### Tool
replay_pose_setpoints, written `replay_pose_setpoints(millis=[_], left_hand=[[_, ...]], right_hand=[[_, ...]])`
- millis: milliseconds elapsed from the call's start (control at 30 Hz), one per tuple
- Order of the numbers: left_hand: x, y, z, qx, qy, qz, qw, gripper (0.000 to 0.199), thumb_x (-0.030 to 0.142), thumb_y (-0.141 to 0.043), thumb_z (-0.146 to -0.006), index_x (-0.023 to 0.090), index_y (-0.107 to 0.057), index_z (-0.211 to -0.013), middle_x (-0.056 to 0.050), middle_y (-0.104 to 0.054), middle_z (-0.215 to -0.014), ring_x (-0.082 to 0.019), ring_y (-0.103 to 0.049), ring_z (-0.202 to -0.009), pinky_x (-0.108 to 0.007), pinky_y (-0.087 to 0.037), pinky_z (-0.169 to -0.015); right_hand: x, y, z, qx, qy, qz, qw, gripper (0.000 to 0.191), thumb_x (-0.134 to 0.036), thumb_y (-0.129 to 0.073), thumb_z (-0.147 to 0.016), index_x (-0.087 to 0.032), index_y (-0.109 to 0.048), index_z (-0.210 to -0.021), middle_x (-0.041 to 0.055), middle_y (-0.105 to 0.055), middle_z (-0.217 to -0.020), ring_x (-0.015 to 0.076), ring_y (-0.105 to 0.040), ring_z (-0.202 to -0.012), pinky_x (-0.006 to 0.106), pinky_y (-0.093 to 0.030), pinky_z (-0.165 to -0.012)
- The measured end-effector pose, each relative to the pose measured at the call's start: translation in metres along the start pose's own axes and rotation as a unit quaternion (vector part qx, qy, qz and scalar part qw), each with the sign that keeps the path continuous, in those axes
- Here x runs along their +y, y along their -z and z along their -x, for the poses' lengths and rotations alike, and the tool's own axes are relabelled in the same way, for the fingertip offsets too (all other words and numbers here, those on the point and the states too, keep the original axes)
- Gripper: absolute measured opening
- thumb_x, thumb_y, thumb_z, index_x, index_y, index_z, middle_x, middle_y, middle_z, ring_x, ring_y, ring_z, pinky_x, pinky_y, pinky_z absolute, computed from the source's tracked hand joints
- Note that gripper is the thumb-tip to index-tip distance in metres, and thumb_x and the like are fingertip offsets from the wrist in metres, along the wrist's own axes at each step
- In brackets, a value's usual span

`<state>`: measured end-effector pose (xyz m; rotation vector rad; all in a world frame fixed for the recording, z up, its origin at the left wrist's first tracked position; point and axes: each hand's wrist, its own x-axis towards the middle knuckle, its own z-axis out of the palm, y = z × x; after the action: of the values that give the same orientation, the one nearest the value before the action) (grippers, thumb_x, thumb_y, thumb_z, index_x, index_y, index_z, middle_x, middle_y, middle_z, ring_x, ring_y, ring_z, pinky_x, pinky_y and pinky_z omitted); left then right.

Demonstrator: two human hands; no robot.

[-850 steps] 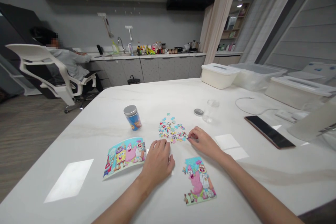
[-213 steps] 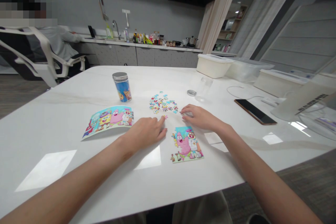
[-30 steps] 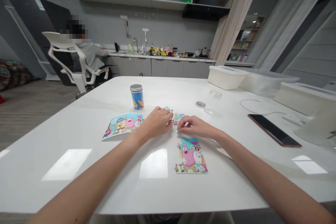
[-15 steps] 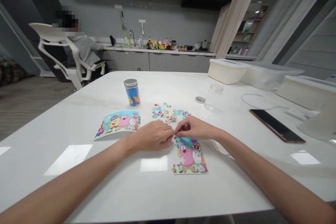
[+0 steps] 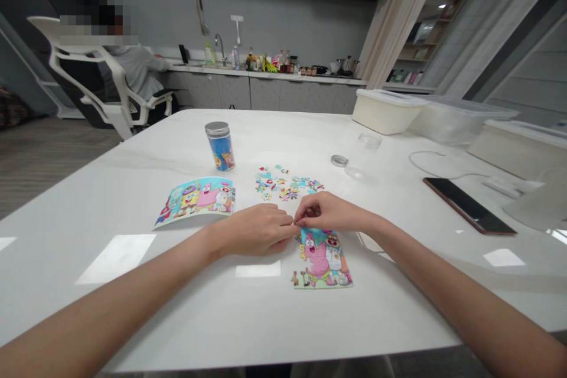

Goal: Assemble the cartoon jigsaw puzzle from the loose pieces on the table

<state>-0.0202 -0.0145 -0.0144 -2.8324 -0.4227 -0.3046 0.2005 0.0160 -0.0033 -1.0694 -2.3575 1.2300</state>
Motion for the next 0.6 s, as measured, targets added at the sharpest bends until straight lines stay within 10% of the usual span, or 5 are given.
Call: replay_pose_setpoints(millis=[600], left_hand=[[0.0015, 0.004, -0.0011, -0.026, 0.028, 0.024, 0.999, 0.021, 0.018, -0.044, -0.093, 0.02, -0.064, -0.098, -0.001, -0.063, -0.071, -0.015, -0.053, -0.06, -0.03, -0.039, -0.058]], right_hand=[[-0.0024, 0.0024, 0.0004, -0.021, -0.006, 0.004, 1.0, 0.006, -0.02, -0.061, -0.08, -0.018, -0.065, -0.083, -0.0012, -0.058, -0.069, 0.0104, -0.048, -0.061, 0.025, -0.038, -0.056]])
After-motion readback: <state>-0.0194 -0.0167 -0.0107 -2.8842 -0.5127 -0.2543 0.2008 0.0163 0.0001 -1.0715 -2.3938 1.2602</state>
